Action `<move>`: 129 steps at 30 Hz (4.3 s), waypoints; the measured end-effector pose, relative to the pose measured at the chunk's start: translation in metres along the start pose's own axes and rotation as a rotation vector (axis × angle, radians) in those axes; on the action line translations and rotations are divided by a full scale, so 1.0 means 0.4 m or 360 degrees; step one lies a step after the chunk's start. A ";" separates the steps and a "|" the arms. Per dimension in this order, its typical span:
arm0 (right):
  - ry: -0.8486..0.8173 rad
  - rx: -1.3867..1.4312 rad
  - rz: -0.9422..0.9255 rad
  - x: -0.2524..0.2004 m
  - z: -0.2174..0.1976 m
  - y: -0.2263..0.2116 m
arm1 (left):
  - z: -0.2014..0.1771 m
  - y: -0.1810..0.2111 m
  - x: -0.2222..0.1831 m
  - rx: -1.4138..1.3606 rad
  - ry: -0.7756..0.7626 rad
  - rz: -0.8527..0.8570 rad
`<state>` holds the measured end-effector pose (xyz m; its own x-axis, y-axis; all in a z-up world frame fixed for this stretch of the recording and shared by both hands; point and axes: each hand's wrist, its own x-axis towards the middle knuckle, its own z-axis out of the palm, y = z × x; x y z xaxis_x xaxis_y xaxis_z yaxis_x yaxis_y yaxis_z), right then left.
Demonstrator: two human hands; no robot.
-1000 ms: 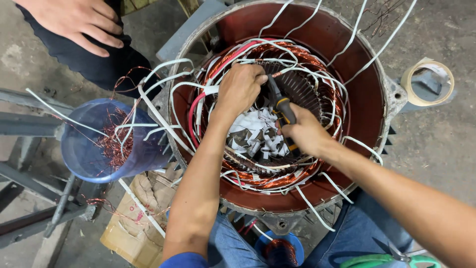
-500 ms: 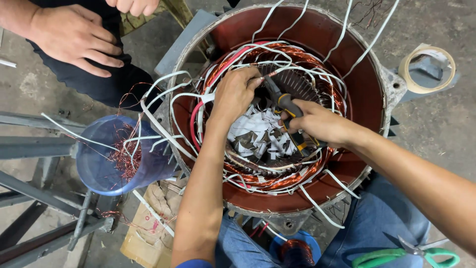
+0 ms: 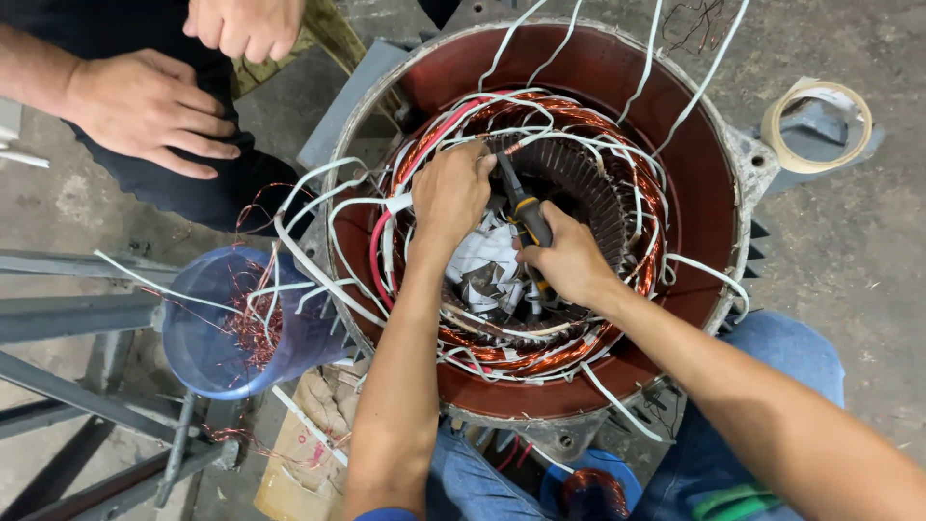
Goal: Rewinding and organizing copper wires within an electric motor stator casing.
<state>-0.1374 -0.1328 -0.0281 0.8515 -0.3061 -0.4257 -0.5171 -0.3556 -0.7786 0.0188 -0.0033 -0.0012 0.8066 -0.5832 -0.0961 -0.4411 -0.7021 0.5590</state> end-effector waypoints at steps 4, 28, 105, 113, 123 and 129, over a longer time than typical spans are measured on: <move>0.0020 0.0215 0.0203 -0.030 0.019 -0.033 | -0.010 0.016 -0.004 0.0090 -0.0040 -0.0094; 0.0252 0.0093 -0.0695 0.350 0.149 0.161 | -0.055 -0.008 -0.007 -0.0533 -0.0012 -0.0022; -0.0225 0.0052 -0.0039 0.089 -0.033 0.066 | -0.023 -0.066 0.030 -0.0621 -0.0096 0.0069; -0.0122 -0.0053 0.0129 0.044 -0.011 0.076 | -0.040 -0.020 0.030 -0.0310 -0.0138 -0.0010; -0.0036 0.0297 -0.0050 0.049 0.076 0.053 | -0.034 -0.017 0.030 -0.0301 -0.0135 -0.0035; -0.0083 0.0332 -0.0083 0.054 0.093 0.075 | -0.039 -0.009 0.025 -0.0327 -0.0166 -0.0080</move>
<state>-0.1313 -0.1172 -0.0781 0.8827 -0.2442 -0.4015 -0.4477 -0.1776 -0.8764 0.0348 -0.0002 0.0087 0.7758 -0.5961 -0.2068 -0.3031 -0.6396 0.7065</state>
